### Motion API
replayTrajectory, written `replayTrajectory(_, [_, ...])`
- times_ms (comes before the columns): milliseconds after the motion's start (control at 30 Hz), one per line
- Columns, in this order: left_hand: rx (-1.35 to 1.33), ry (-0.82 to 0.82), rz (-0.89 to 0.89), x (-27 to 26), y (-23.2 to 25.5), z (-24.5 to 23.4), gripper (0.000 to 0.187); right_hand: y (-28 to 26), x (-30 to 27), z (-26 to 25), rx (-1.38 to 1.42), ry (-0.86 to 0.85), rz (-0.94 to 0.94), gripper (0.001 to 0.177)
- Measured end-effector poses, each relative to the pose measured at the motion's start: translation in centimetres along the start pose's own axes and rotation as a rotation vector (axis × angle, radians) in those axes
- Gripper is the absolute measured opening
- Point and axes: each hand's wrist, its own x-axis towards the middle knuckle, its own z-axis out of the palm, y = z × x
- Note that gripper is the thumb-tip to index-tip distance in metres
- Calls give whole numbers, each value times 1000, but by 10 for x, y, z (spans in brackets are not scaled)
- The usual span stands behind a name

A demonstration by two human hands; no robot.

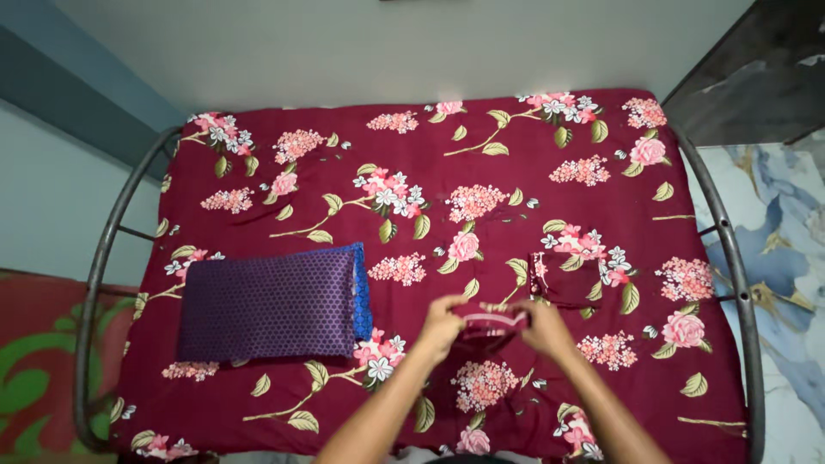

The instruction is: The person takes a patterned fabric item, likely a pillowcase, and folds it multiple times on a floral bedspread before carrying it to a shelving unit.

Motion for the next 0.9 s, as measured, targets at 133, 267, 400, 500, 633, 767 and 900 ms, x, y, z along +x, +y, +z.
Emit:
replayTrajectory(133, [769,-16,490,-14,103,16,76,-76,18,-75,-192,9,112,39])
replayTrajectory(267, [713,120,1009,-15,151,32,56,-122,-5,-122,-76,388,-133,43])
replayTrajectory(400, [713,339,1390,-2,122,32,48,-66,1,-86,-150,973,-629,38])
replayTrajectory(500, [1011,248,959,43,55,9,38,-1,50,7,153,541,-229,50])
replayTrajectory(633, [977,115,664,33,-85,-28,43,70,44,106,-33,156,-193,25])
replayTrajectory(767, [971,-96,10,-22,-149,-46,31,91,-21,150,-47,-68,18,32])
replayTrajectory(900, [1087,-123,136,-35,-149,-57,24,102,-37,139,43,-254,80,21])
